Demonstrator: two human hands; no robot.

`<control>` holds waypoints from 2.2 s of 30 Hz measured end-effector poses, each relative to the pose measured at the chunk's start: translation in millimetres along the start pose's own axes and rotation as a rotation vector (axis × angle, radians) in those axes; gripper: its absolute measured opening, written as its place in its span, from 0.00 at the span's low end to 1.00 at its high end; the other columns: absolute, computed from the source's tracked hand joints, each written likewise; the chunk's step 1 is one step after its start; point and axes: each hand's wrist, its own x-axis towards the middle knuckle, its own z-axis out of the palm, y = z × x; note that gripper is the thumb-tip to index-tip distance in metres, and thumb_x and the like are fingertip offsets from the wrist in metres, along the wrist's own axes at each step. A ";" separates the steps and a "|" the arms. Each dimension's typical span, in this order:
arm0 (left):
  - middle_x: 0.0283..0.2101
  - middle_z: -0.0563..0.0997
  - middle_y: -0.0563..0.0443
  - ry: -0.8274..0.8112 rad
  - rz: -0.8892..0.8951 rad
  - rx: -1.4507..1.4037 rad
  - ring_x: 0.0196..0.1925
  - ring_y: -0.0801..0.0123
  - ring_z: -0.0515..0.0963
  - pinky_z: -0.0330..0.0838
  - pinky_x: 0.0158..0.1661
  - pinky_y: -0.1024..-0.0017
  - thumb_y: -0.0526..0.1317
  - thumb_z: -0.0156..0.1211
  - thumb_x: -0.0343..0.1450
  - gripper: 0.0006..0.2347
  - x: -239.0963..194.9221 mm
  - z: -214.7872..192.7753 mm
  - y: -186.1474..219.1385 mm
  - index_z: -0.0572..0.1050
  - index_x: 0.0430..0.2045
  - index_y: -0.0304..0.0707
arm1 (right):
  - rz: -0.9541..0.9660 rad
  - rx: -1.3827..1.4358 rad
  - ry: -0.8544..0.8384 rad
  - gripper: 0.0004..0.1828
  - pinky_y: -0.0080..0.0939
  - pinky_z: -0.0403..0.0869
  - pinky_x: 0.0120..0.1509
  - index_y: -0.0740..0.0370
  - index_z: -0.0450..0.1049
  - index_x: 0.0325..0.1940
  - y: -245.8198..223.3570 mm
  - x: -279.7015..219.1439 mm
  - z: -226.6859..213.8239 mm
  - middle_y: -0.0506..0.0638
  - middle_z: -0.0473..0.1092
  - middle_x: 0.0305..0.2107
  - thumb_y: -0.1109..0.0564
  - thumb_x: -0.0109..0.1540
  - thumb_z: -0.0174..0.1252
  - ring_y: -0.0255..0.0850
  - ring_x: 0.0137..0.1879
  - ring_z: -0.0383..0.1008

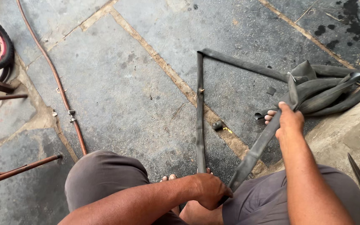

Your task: The person sits on a tiled floor and uses shears to cut a long strip of rubber, likely from a bicycle inner tube, into smaller pieces. The person then folds and manipulates the cut rubber pieces by hand.

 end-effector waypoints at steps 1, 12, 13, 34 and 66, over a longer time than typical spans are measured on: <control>0.58 0.78 0.41 0.008 0.021 -0.015 0.57 0.44 0.79 0.58 0.63 0.34 0.44 0.51 0.70 0.26 -1.4 -1.2 1.5 0.63 0.67 0.56 | 0.006 0.002 -0.011 0.16 0.45 0.77 0.29 0.65 0.65 0.58 -0.1 1.9 0.0 0.56 0.76 0.30 0.54 0.69 0.54 0.44 0.29 0.78; 0.54 0.79 0.36 0.709 -0.172 -0.397 0.53 0.45 0.81 0.73 0.52 0.56 0.51 0.63 0.67 0.25 -30.5 -59.9 -10.9 0.72 0.57 0.41 | 0.041 0.133 -0.172 0.20 0.48 0.75 0.29 0.67 0.63 0.61 -8.7 -1.4 -1.7 0.60 0.75 0.29 0.52 0.69 0.50 0.44 0.26 0.74; 0.53 0.80 0.35 0.746 -0.236 -0.506 0.54 0.47 0.82 0.73 0.54 0.57 0.53 0.60 0.69 0.25 -31.3 -67.6 -16.6 0.71 0.58 0.40 | 0.028 0.143 -0.212 0.21 0.46 0.75 0.28 0.67 0.65 0.62 -15.0 -7.2 -1.0 0.60 0.75 0.29 0.51 0.70 0.49 0.43 0.25 0.74; 0.56 0.79 0.41 2.163 -0.012 -0.635 0.48 0.70 0.82 0.85 0.42 0.75 0.25 0.59 0.74 0.23 -246.2 -133.3 -86.1 0.67 0.66 0.38 | -0.009 -0.824 -1.518 0.16 0.42 0.79 0.47 0.65 0.78 0.43 56.5 -261.8 52.0 0.50 0.78 0.32 0.55 0.55 0.66 0.37 0.38 0.81; 0.57 0.80 0.35 0.894 -1.416 -0.533 0.59 0.48 0.79 0.71 0.59 0.57 0.51 0.64 0.71 0.22 -274.1 41.5 -222.0 0.76 0.58 0.43 | -0.529 -1.673 -0.569 0.27 0.58 0.74 0.62 0.49 0.70 0.65 66.1 -145.0 49.7 0.59 0.75 0.51 0.49 0.62 0.62 0.56 0.58 0.76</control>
